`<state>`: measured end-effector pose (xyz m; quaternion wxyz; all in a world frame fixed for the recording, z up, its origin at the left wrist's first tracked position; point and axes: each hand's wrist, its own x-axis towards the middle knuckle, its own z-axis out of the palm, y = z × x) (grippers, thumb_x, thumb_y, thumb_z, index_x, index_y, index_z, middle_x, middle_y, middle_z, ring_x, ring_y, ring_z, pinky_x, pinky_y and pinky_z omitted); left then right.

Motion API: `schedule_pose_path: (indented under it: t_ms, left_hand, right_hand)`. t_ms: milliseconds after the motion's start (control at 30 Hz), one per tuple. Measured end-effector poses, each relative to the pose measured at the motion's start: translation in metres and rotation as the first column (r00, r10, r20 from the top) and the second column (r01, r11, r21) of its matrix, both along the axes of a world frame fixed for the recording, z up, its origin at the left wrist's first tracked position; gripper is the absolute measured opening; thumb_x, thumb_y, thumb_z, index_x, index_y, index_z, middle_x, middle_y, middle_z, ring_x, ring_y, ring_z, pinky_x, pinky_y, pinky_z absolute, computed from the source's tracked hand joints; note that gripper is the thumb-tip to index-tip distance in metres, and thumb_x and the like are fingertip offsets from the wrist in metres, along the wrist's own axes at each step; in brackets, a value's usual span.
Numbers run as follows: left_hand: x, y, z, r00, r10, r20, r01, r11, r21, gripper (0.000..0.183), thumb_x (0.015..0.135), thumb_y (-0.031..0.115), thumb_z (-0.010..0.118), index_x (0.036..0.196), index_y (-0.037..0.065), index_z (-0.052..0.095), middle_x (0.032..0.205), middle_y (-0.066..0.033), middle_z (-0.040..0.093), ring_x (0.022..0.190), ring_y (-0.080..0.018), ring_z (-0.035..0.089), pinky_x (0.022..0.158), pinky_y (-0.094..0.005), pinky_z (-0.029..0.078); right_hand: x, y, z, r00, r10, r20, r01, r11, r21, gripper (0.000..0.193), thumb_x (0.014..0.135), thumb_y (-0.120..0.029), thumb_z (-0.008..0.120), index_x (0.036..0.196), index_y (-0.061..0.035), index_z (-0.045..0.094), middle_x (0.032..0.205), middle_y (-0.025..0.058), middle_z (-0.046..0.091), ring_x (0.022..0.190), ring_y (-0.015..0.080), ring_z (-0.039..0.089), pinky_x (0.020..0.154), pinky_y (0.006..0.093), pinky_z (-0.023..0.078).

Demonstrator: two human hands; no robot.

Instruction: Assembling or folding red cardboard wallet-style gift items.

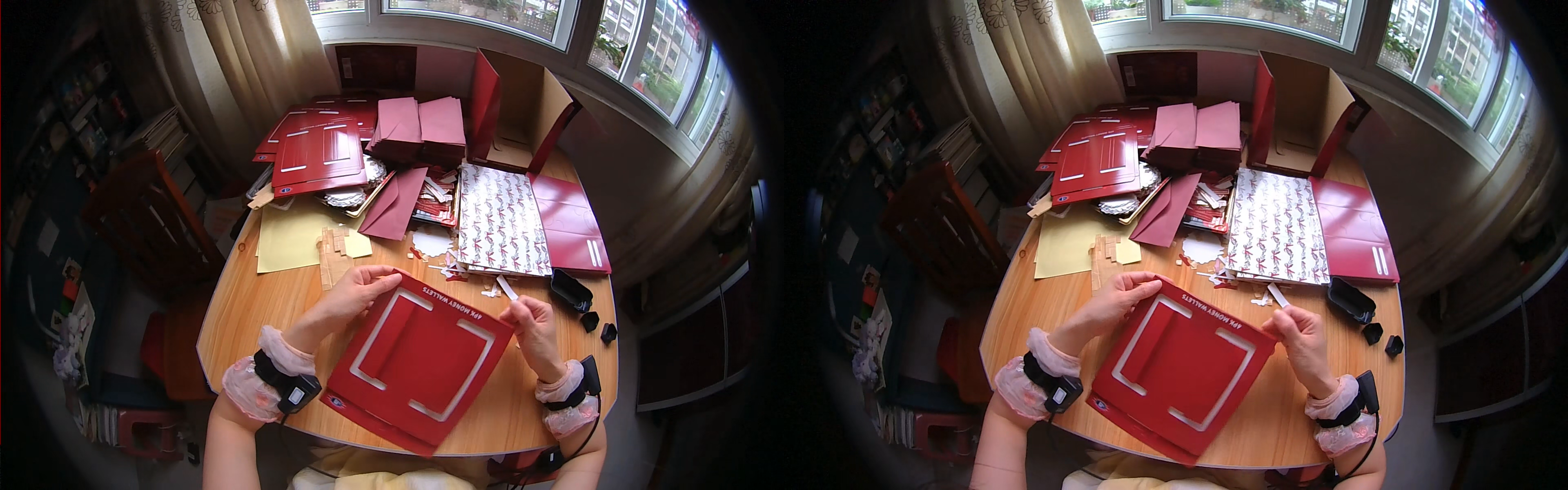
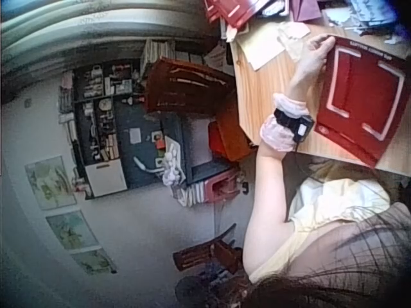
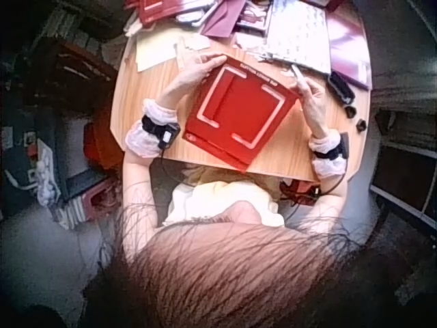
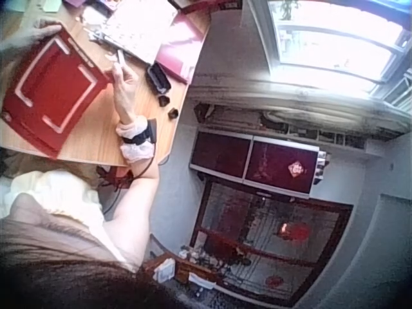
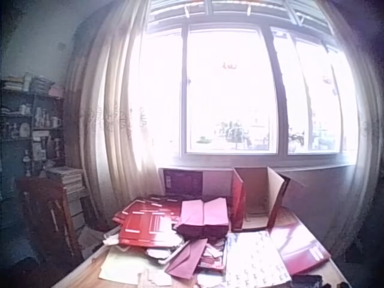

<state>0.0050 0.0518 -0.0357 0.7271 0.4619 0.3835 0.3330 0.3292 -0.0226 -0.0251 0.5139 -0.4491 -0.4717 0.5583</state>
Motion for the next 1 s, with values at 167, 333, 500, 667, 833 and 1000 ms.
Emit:
schedule_pose_path:
  t_ms: [167,333,500,667,833,1000]
  left_hand:
    - [0.002,-0.002,0.009,1.0,-0.022,-0.005,0.022,1.0,-0.013,0.03,0.099,0.024,0.057,0.119,0.003,0.063,0.098,-0.0031,0.07,0.08,-0.0065,0.067,0.071,-0.0206,0.054]
    - [0.006,-0.008,0.008,0.998,-0.053,-0.047,0.052,0.999,-0.014,0.032,0.1,0.025,0.055,0.122,0.003,0.063,0.099,-0.0027,0.07,0.08,-0.0064,0.066,0.072,-0.0206,0.054]
    - [0.012,-0.014,0.005,0.978,-0.199,-0.061,0.202,0.979,0.042,0.037,0.103,0.027,0.048,0.13,0.004,0.058,0.103,-0.0017,0.067,0.087,-0.0061,0.064,0.077,-0.021,0.053]
    - [0.02,-0.02,0.004,0.934,-0.347,-0.084,0.356,0.926,0.127,0.038,0.104,0.028,0.045,0.134,0.006,0.055,0.105,0.0008,0.065,0.091,-0.0053,0.06,0.081,-0.0218,0.051]
    - [0.028,-0.03,0.004,0.895,-0.41,-0.178,0.435,0.89,0.137,0.039,0.104,0.029,0.045,0.136,0.01,0.054,0.108,0.0005,0.064,0.093,-0.0062,0.059,0.081,-0.0232,0.05]
    - [0.028,-0.03,0.008,0.9,-0.429,-0.075,0.433,0.9,0.054,0.041,0.104,0.03,0.046,0.14,0.012,0.05,0.105,0.0007,0.063,0.092,-0.0058,0.057,0.082,-0.0233,0.049]
  right_hand:
    - [-0.007,-0.005,0.006,0.974,0.194,0.118,-0.191,0.981,-0.035,0.021,0.097,-0.017,0.06,0.088,0.0006,0.067,0.08,0.0034,0.068,0.072,0.0066,0.062,0.067,0.0198,0.05]
    - [-0.025,-0.014,0.028,0.944,0.303,0.129,-0.284,0.947,-0.147,0.014,0.092,-0.012,0.065,0.092,0.0013,0.07,0.081,0.0027,0.069,0.071,0.0056,0.062,0.061,0.0186,0.049]
    - [-0.028,-0.016,0.029,0.906,0.363,0.217,-0.309,0.918,-0.249,0.015,0.088,-0.013,0.07,0.09,0.0015,0.073,0.074,0.0006,0.068,0.064,0.0038,0.059,0.055,0.0166,0.045]
    - [-0.034,-0.018,0.024,0.862,0.437,0.257,-0.334,0.871,-0.362,0.017,0.089,-0.017,0.071,0.089,-0.0005,0.074,0.069,-0.0023,0.065,0.057,0.0012,0.051,0.047,0.0166,0.035]
    - [-0.041,-0.017,0.022,0.886,0.445,0.133,-0.362,0.841,-0.403,0.02,0.091,-0.019,0.069,0.087,-0.0001,0.072,0.063,-0.0025,0.061,0.052,0.0014,0.049,0.046,0.017,0.034]
    - [-0.034,-0.014,0.021,0.925,0.377,0.048,-0.317,0.836,-0.448,0.017,0.091,-0.016,0.069,0.086,0.0001,0.07,0.062,-0.0022,0.059,0.048,0.0026,0.052,0.042,0.0166,0.038]
